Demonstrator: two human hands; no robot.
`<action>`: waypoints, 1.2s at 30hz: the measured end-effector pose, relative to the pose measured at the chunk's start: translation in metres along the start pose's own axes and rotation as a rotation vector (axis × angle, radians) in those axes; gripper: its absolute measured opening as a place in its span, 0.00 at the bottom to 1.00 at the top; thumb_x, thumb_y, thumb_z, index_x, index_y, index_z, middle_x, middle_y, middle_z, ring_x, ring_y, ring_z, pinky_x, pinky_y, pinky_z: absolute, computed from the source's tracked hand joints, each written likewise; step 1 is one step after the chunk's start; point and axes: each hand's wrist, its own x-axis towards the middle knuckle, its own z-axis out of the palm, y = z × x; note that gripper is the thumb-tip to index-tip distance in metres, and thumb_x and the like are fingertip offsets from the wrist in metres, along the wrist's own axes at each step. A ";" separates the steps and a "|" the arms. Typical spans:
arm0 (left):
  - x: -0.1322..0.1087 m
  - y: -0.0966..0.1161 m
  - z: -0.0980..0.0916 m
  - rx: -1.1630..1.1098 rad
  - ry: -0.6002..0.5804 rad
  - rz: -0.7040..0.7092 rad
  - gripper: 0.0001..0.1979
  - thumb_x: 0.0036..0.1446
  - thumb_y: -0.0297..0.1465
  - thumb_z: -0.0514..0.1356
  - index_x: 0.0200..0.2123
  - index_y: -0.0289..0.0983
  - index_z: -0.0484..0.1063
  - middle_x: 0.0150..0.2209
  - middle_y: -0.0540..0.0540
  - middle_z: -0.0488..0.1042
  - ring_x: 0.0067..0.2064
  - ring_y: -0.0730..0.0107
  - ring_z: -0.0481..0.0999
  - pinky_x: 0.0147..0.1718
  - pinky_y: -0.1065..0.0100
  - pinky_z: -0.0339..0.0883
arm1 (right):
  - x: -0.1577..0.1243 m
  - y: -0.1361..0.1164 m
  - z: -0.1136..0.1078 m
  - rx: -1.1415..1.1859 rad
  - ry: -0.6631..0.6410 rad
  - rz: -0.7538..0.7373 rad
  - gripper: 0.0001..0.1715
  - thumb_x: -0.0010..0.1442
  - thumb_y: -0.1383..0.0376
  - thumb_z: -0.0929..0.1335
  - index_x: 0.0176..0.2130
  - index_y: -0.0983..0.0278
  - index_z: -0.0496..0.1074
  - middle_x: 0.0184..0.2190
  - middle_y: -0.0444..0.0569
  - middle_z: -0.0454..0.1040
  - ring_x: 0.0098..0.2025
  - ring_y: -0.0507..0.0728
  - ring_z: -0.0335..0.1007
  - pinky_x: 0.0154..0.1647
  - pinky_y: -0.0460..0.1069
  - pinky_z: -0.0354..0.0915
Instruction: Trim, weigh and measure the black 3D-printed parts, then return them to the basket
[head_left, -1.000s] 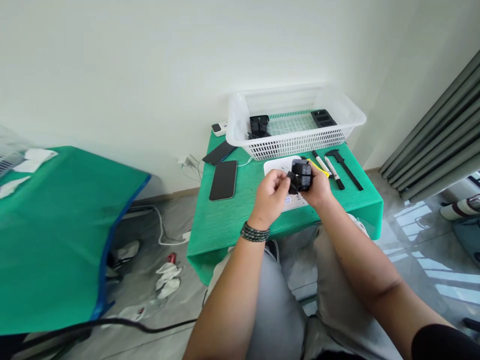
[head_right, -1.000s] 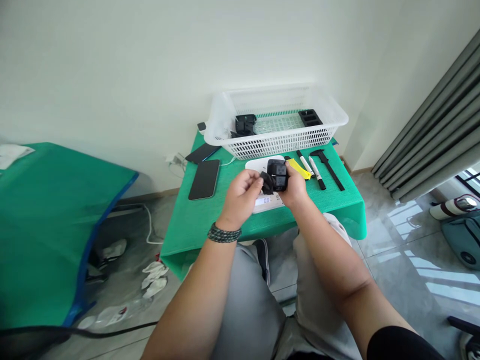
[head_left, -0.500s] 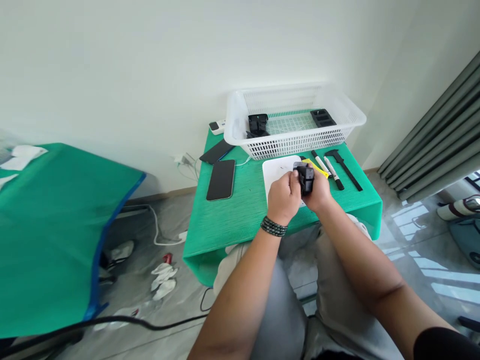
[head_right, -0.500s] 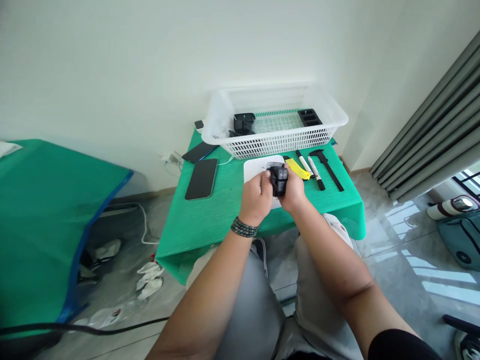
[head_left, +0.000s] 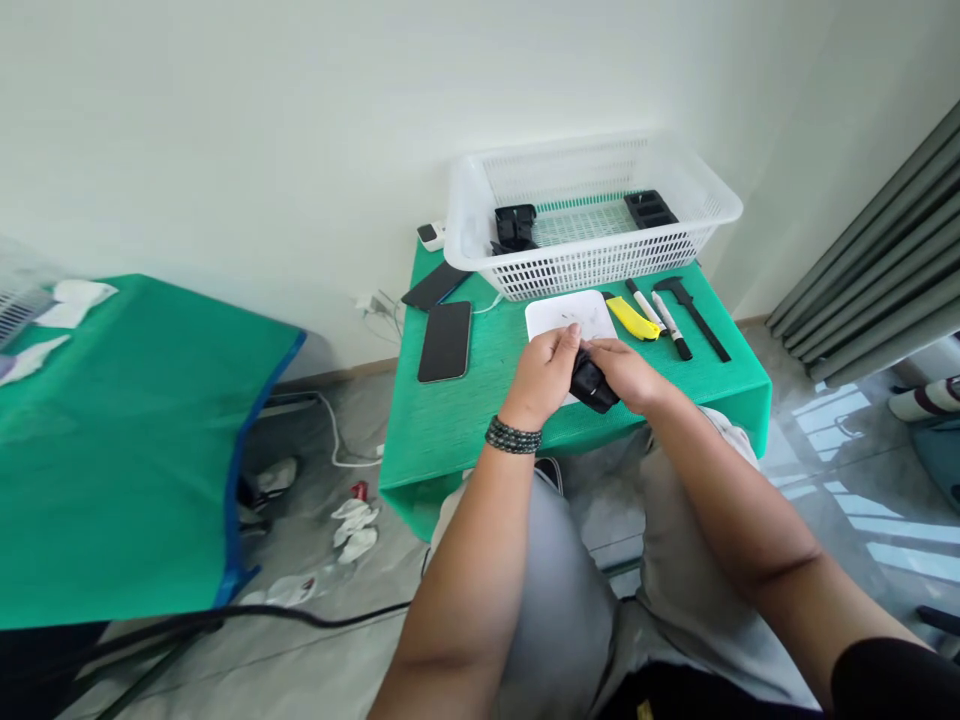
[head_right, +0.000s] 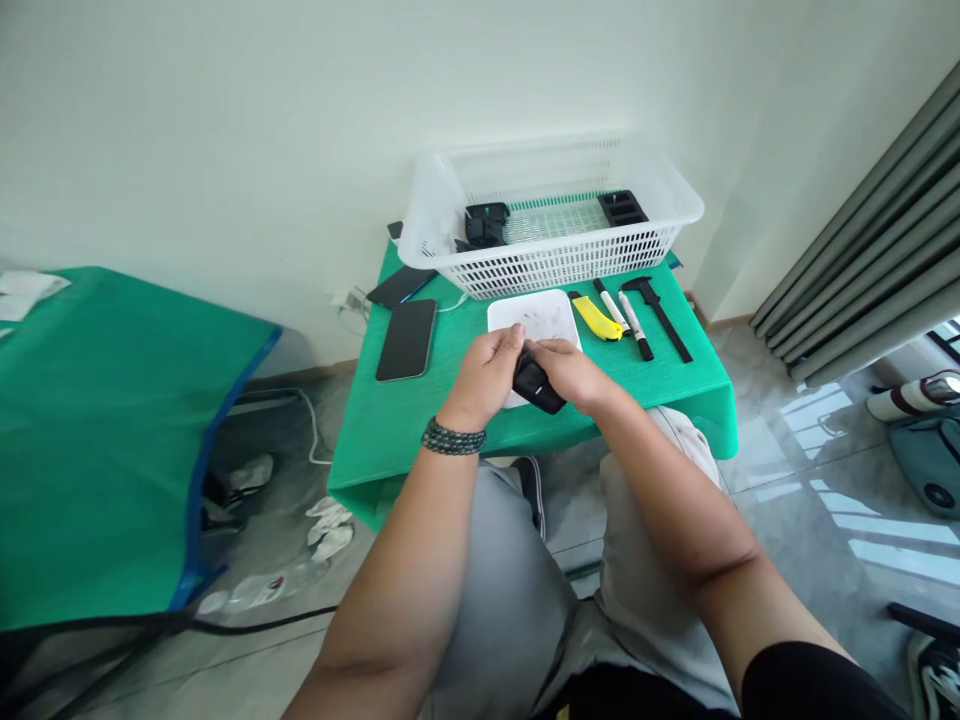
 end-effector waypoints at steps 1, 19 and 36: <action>-0.001 0.001 0.001 -0.048 -0.018 -0.003 0.31 0.65 0.60 0.52 0.24 0.40 0.65 0.23 0.50 0.66 0.29 0.68 0.67 0.30 0.65 0.60 | 0.000 -0.003 -0.004 0.037 0.014 0.003 0.26 0.51 0.45 0.77 0.24 0.61 0.70 0.20 0.40 0.70 0.24 0.51 0.63 0.27 0.47 0.60; -0.005 0.011 0.027 0.159 0.421 0.111 0.27 0.73 0.54 0.44 0.28 0.42 0.60 0.25 0.48 0.69 0.29 0.66 0.69 0.30 0.64 0.60 | -0.010 -0.023 0.030 0.740 0.385 -0.088 0.24 0.71 0.46 0.58 0.41 0.57 0.74 0.39 0.48 0.81 0.45 0.58 0.78 0.43 0.52 0.74; -0.014 0.015 0.006 0.195 0.075 0.187 0.32 0.71 0.58 0.40 0.24 0.42 0.59 0.22 0.47 0.69 0.25 0.66 0.67 0.27 0.63 0.56 | -0.008 -0.017 0.018 0.210 0.482 -0.104 0.11 0.53 0.55 0.71 0.29 0.60 0.72 0.27 0.42 0.71 0.36 0.56 0.68 0.36 0.49 0.66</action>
